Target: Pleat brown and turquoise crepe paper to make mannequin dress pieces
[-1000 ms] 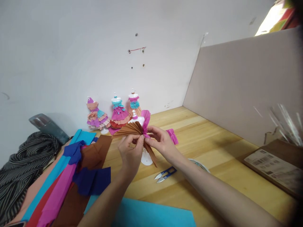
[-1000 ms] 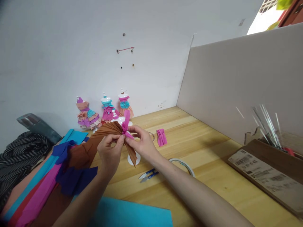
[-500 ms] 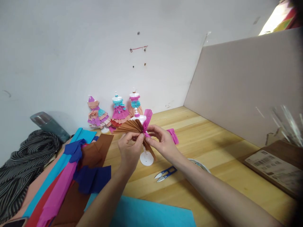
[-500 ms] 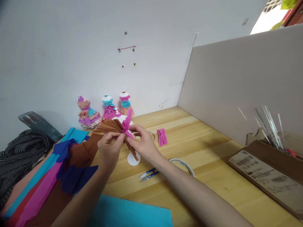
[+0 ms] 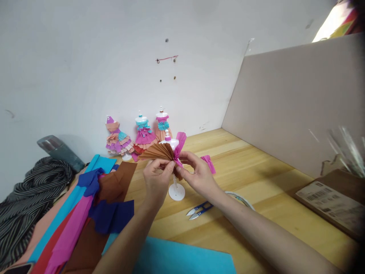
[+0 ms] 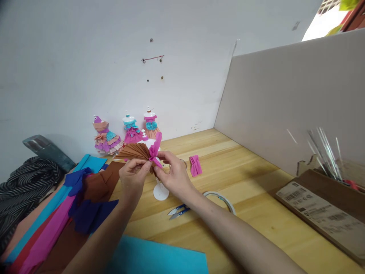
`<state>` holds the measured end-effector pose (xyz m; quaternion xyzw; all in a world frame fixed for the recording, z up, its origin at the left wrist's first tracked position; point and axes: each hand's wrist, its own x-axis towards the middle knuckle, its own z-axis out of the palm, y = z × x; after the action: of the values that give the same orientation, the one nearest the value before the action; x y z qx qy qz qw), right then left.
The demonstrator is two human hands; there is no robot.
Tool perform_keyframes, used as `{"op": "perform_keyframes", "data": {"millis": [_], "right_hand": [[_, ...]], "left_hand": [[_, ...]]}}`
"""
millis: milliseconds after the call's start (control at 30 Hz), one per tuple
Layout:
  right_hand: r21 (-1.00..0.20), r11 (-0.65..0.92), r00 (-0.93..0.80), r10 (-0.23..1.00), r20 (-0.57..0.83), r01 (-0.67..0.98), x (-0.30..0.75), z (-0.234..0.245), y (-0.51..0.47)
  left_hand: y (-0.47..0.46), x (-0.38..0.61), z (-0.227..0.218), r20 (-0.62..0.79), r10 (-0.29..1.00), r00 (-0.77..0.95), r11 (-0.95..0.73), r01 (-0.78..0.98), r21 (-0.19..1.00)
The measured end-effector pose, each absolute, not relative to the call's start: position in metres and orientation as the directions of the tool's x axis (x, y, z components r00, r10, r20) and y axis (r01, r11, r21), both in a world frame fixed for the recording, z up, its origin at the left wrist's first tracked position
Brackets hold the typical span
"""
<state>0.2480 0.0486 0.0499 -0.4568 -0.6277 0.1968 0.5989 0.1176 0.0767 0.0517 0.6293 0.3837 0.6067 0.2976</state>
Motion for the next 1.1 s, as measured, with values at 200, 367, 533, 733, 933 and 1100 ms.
{"op": "perform_keyframes", "data": {"millis": [200,367,533,733,933,1100], "right_hand": [[-0.811,0.504,0.170,0.808,0.564,0.297,0.2491,0.0486,0.0498],[-0.836,0.507,0.202,0.814,0.544,0.211,0.2498,0.0458,0.0535],[-0.826,0.508,0.156,0.820,0.551,0.246,0.2511,0.0478,0.0520],[-0.795,0.492,0.159,0.806,0.570,0.355,0.2494,0.0507,0.0501],[-0.825,0.488,0.180,0.818,0.547,0.285,0.2489,0.0503,0.0522],[-0.879,0.452,0.184,0.861,0.474,0.149,0.2496,0.0520,0.0531]], "left_hand": [[0.0767,0.1182,0.0526,0.535,0.844,-0.035,-0.531,0.085,0.843],[0.0802,0.1167,0.0484,0.542,0.840,-0.019,-0.539,0.085,0.838],[0.0816,0.1154,0.0473,0.551,0.834,-0.006,-0.548,0.096,0.831],[0.0799,0.1157,0.0484,0.562,0.827,-0.004,-0.559,0.107,0.822],[0.0798,0.1149,0.0502,0.577,0.817,0.002,-0.574,0.110,0.812],[0.0808,0.1153,0.0515,0.584,0.812,0.005,-0.582,0.092,0.808]]}}
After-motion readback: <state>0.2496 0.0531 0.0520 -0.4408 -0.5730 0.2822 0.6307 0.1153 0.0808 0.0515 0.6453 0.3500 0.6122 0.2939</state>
